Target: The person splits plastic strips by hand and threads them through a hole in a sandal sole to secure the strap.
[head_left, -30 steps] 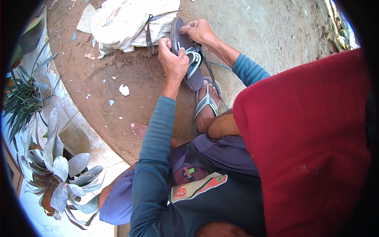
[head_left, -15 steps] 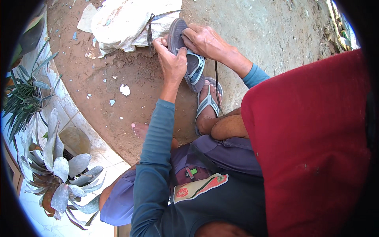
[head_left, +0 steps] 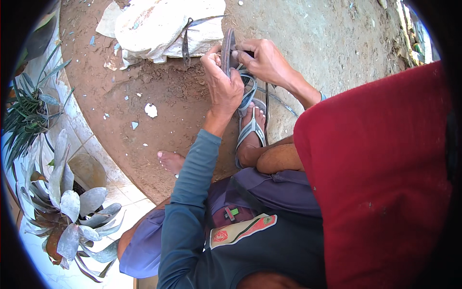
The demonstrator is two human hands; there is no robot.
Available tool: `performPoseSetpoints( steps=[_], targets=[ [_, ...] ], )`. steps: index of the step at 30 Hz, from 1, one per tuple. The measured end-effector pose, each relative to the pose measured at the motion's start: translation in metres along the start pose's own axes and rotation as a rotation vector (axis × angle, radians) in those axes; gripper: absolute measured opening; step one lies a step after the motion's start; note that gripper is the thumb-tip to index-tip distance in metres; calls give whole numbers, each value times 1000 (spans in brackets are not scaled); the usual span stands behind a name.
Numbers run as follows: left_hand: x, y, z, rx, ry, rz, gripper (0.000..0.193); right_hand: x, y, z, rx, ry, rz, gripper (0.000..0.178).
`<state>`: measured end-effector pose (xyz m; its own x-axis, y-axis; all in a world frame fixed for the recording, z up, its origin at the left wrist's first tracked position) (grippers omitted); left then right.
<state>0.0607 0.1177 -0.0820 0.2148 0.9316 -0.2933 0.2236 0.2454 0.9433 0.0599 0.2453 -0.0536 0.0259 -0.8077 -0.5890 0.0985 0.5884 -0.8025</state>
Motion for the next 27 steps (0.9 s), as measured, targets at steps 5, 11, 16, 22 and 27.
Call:
performPoseSetpoints(
  steps=[5, 11, 16, 22, 27],
  targets=[
    [0, 4, -1, -4, 37, 27, 48, -2, -1, 4, -106, 33, 267, 18],
    [6, -3, 5, 16, 17, 75, 41, 2, -2, -3, -34, 39, 183, 20],
    [6, 8, 4, 25, 7, 56, 52, 5, 36, -1, 452, -108, -392, 24],
    [-7, -12, -10, -202, -124, 642, 35, -17, 5, 5, 95, 18, 110, 14],
    [-3, -35, -16, -440, -81, 1037, 31, -13, 0, 11, 249, 44, -91, 25]
  ],
)
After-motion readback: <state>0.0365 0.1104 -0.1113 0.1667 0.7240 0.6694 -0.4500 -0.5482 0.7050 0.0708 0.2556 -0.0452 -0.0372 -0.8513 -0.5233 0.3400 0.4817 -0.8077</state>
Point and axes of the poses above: each hand's wrist, its own z-axis away from the middle knuckle, its own x-axis out of the palm, y = z × x, the point moved 7 cm from there along -z, towards the middle knuckle, and after that the axes turned 3 degrees about -z, right-handed, at the moved point
